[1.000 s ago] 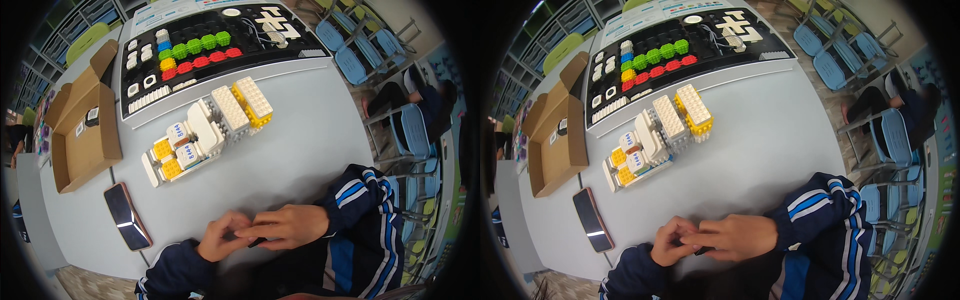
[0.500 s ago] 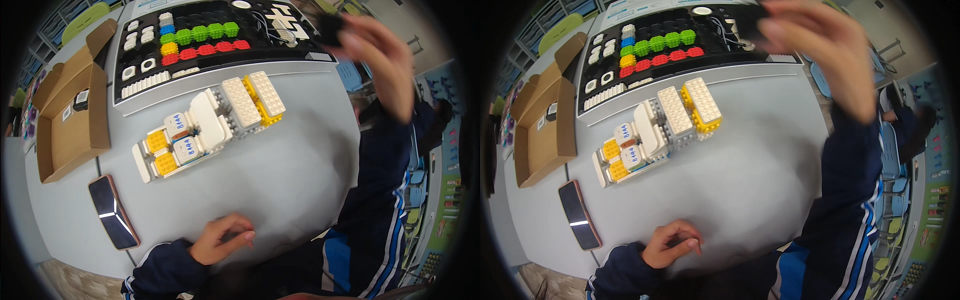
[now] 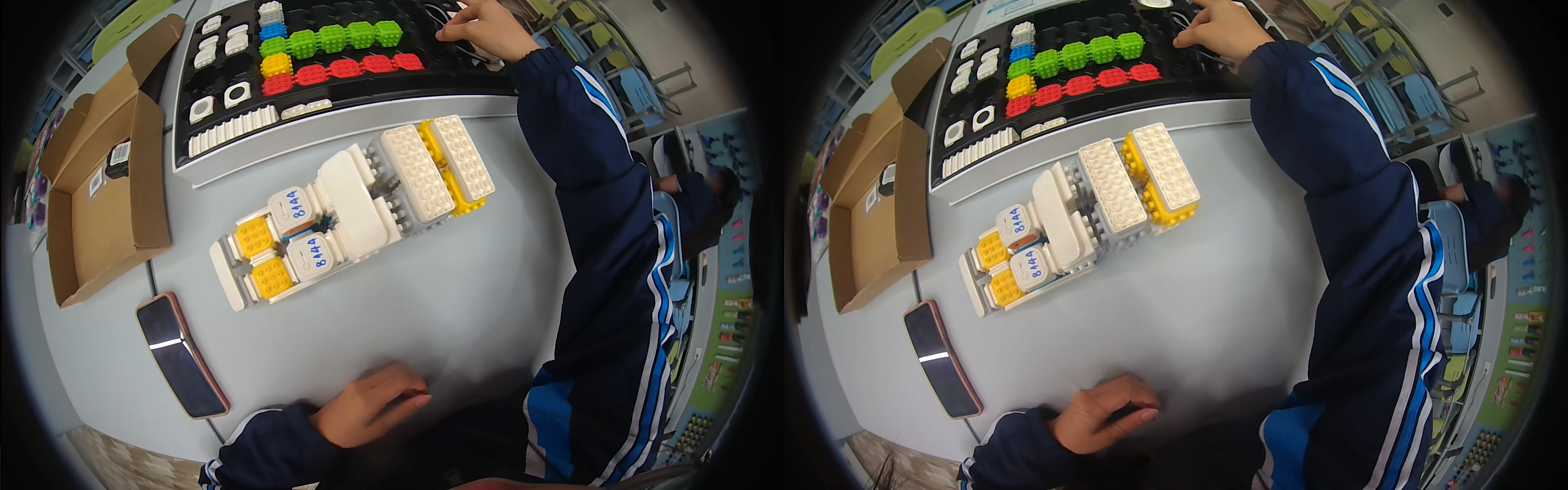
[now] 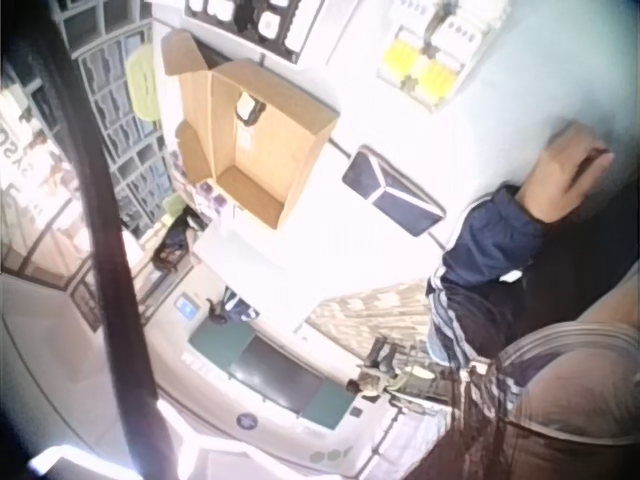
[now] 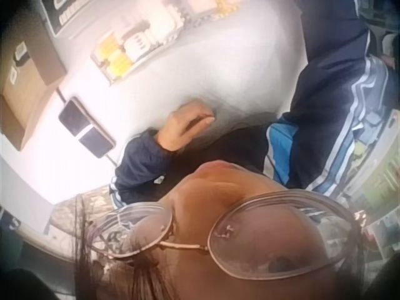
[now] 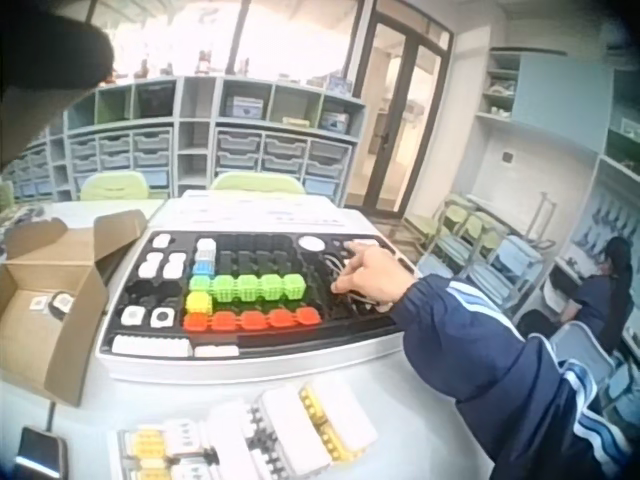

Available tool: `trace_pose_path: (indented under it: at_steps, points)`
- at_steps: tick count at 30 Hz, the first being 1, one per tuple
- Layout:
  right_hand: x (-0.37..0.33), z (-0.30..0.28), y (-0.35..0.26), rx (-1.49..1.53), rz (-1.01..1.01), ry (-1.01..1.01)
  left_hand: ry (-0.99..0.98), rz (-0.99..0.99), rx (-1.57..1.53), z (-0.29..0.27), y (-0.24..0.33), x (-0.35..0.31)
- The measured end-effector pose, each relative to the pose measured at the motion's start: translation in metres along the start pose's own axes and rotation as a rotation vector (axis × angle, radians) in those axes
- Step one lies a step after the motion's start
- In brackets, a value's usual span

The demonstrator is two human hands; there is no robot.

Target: The person assembles and disassembles small plastic building blocks on a table. They connect red, gray, and yellow pieces into small structures, then separate them and reorganize the components on the table surface.

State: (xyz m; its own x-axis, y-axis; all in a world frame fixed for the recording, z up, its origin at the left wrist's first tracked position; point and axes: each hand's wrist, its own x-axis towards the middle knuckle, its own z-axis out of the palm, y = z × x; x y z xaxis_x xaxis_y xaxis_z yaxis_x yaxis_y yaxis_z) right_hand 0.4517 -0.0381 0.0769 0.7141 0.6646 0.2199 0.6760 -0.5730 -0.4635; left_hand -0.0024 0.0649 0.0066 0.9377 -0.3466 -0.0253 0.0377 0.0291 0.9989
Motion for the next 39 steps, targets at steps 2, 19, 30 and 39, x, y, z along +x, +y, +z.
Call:
trace_pose_path:
  at_steps: [2,19,30,39]
  points:
    - [0.001,0.003,0.003,0.035,-0.014,-0.039,-0.022,-0.014,0.013,0.000,0.001,0.001]
    - [0.016,0.024,0.031,-0.302,-0.150,-0.102,-0.019,0.044,0.097,-0.001,0.007,0.005]
    - [0.010,0.012,0.015,-0.223,-0.108,-0.078,-0.052,-0.027,0.125,0.002,0.008,0.001]
    - [-0.059,-0.041,-0.043,-0.402,-0.418,0.248,0.075,0.144,0.224,0.012,0.001,-0.003]
